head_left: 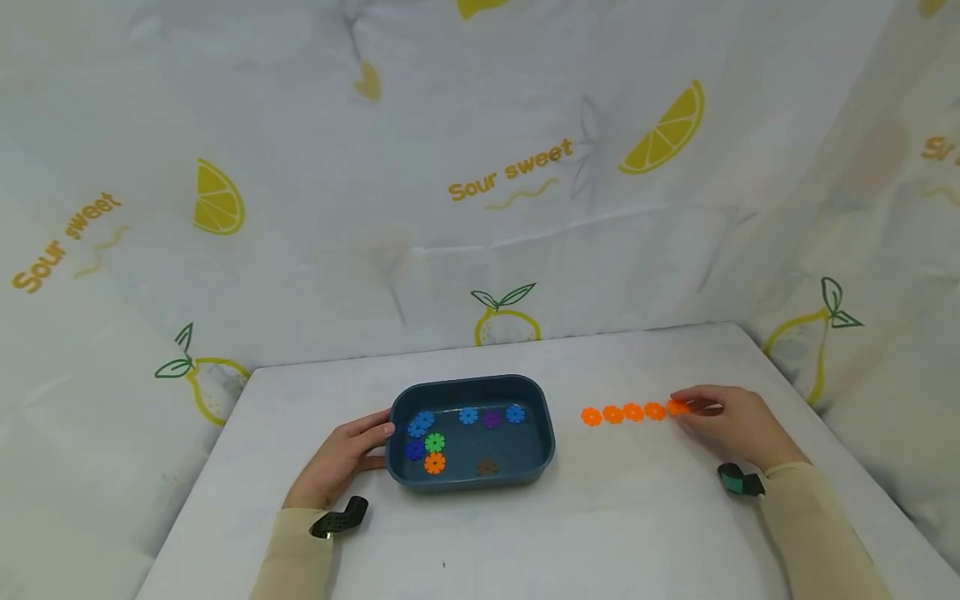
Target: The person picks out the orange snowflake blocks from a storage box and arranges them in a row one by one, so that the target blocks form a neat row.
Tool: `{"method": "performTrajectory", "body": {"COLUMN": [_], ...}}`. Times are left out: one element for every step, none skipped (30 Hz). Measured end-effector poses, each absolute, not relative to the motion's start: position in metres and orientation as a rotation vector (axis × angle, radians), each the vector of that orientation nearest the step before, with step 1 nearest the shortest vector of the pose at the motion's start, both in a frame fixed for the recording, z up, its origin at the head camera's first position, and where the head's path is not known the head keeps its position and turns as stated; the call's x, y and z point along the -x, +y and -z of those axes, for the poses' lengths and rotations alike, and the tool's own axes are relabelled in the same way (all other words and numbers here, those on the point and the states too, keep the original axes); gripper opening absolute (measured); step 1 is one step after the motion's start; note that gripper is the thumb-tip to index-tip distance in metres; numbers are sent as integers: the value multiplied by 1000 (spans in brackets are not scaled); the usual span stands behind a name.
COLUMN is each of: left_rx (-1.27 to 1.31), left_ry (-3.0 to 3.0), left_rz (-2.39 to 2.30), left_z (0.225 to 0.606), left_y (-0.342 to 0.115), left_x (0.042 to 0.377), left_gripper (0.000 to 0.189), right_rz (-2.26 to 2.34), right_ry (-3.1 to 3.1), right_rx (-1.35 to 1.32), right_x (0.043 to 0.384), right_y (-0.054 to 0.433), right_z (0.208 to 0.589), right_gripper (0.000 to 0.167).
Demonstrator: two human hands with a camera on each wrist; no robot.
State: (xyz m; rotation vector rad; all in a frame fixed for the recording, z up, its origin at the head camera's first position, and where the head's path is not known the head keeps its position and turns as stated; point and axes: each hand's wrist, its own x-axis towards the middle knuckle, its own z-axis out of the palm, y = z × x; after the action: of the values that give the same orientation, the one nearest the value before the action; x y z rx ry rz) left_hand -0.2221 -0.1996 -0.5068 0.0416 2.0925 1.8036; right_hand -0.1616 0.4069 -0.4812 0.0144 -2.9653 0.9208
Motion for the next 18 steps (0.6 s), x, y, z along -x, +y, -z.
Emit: {"method": "performTrajectory", "body": {"left_rx": [-40,-42,-45,-46,-44,-44,-42,-42,-42,-39,-38,-37,-35,-35,-34,-31,-30,-28], "left_ry": [2092,2092,2092,2093,2093,2092,2091,2092,2094,2095,2097,2100,2103,2106,2107,2107,2108,2107], "left_rz": [-1807,-1809,-1812,-1813,-1815,-1815,-1814,-1811,-1808,-1805,-1802,-1799,-1795,-1792,-1792,-1792,-1792,-1793], "left_z": [507,507,507,507,507,506,506,506,506,506,506,506,506,506,506,506,506,506], "left_y": [-200,-200,-200,-200,-200,-201,-201,-200,-200,-200,-200,-199,-199,-199,-199,-198,-198,-198], "left_x": [222,222,222,222,222,222,222,222,222,222,222,222,222,222,222,222,222,222], "left_gripper": [66,66,66,66,65,65,65,65,65,65,66,66,67,67,67,67,67,67], "right_rz": [-923,-922,-919,-916,-913,-913,-911,-909,-909,-910,-911,-910,-912,-913,-913,-914,-913,-913], "right_ry": [-2967,-2969,-2970,-2970,-2971,-2972,-2973,-2975,-2975,-2974,-2975,-2975,-2976,-2976,-2977,-2977,-2978,-2978], "right_rx": [-12,-11,-9,-9,-9,-9,-10,-10,-8,-7,-4,-4,-2,0,3,3,3,-3], "right_x": [162,163,163,164,164,164,165,165,165,165,165,165,165,165,165,165,165,166], "right_y": [406,406,405,405,404,404,404,403,403,404,404,404,405,405,406,406,406,407], "right_z": [481,481,481,481,482,482,482,483,483,484,485,485,485,486,486,486,486,486], "right_gripper": [36,36,36,36,36,36,36,36,35,35,35,35,35,36,36,36,36,36]}}
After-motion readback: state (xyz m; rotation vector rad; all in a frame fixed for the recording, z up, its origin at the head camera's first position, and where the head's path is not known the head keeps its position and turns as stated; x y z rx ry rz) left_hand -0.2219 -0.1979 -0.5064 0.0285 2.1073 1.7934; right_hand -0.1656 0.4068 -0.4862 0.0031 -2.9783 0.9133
